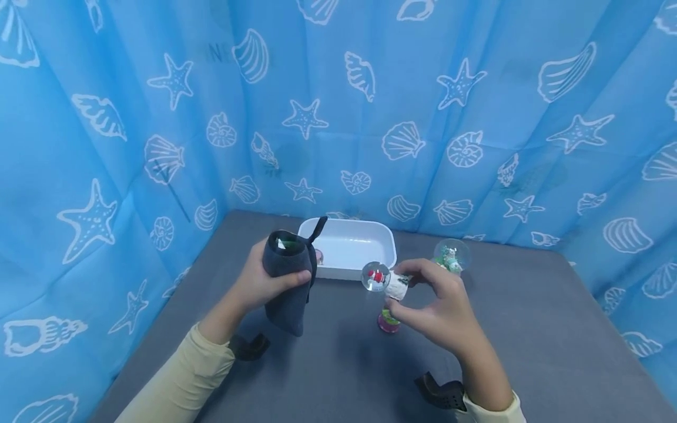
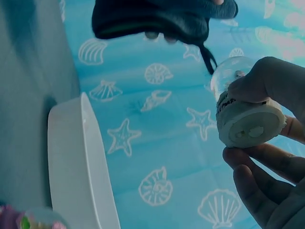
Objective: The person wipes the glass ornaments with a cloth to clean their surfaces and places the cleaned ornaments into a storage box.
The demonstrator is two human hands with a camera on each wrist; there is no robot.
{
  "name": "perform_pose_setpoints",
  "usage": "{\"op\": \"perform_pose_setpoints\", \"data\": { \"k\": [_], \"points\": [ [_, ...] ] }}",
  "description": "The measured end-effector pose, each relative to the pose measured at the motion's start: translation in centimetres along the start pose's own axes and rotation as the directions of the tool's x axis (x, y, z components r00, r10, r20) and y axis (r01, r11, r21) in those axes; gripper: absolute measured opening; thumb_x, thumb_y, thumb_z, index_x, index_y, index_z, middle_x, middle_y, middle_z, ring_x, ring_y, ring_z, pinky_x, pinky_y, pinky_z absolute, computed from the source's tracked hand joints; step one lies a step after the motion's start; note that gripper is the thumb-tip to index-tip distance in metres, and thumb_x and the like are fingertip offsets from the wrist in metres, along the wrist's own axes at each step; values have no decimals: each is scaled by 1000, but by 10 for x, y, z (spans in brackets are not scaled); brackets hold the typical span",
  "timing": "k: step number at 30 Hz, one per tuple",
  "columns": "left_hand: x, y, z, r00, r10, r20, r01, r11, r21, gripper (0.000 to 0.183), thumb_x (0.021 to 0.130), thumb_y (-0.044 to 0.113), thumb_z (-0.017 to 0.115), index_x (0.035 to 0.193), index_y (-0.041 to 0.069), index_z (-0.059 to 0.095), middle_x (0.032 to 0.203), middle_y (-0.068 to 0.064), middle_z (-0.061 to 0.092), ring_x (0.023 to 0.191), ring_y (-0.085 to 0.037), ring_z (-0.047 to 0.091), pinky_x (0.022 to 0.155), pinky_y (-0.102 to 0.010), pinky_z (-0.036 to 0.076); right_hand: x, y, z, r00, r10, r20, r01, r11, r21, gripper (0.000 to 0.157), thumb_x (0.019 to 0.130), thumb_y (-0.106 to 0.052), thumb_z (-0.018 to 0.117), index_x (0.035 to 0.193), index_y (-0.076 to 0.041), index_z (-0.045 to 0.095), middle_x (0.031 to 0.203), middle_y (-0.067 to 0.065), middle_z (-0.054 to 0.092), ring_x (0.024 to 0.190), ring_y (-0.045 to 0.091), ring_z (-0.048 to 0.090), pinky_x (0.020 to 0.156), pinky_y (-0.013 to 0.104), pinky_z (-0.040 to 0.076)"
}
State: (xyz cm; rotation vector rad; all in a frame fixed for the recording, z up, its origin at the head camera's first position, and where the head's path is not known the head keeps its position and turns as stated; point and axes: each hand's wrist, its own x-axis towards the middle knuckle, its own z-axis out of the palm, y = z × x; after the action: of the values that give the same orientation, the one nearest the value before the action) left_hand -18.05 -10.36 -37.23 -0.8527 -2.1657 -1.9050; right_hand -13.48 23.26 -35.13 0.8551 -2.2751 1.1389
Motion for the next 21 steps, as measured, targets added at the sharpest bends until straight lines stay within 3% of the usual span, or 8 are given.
{"op": "perform_pose_setpoints", "data": {
  "k": [6, 14, 21],
  "points": [
    [0, 1, 3, 1000, -7, 18, 7, 1000, -8, 54, 86, 38, 87, 128, 12, 65, 114, -11, 71, 100, -27, 68, 88, -49, 56, 13, -11, 13, 1000, -18, 18, 18, 999, 30, 56, 66, 9, 94, 115, -8, 73, 109, 3, 75, 93, 8, 67, 84, 16, 56],
    [-1, 0, 6, 999, 8, 35, -8, 1000, -2, 58, 87, 42, 87, 132, 13, 64, 118, -9, 71, 102, -25, 68, 90, -48, 56, 31, -25, 34, 993, -120, 23, 120, 993, 12, 52, 68, -2, 95, 114, -9, 74, 110, 3, 76, 97, 10, 68, 84, 20, 57],
    [-1, 2, 5, 998, 17, 55, -17, 1000, -11, 61, 87, 48, 86, 135, 18, 63, 118, -6, 71, 102, -24, 69, 90, -49, 57, 44, -37, 47, 983, -183, 31, 182, 983, 34, 49, 70, 0, 93, 115, -7, 74, 112, 4, 77, 105, 16, 70, 95, 16, 52]
  ]
}}
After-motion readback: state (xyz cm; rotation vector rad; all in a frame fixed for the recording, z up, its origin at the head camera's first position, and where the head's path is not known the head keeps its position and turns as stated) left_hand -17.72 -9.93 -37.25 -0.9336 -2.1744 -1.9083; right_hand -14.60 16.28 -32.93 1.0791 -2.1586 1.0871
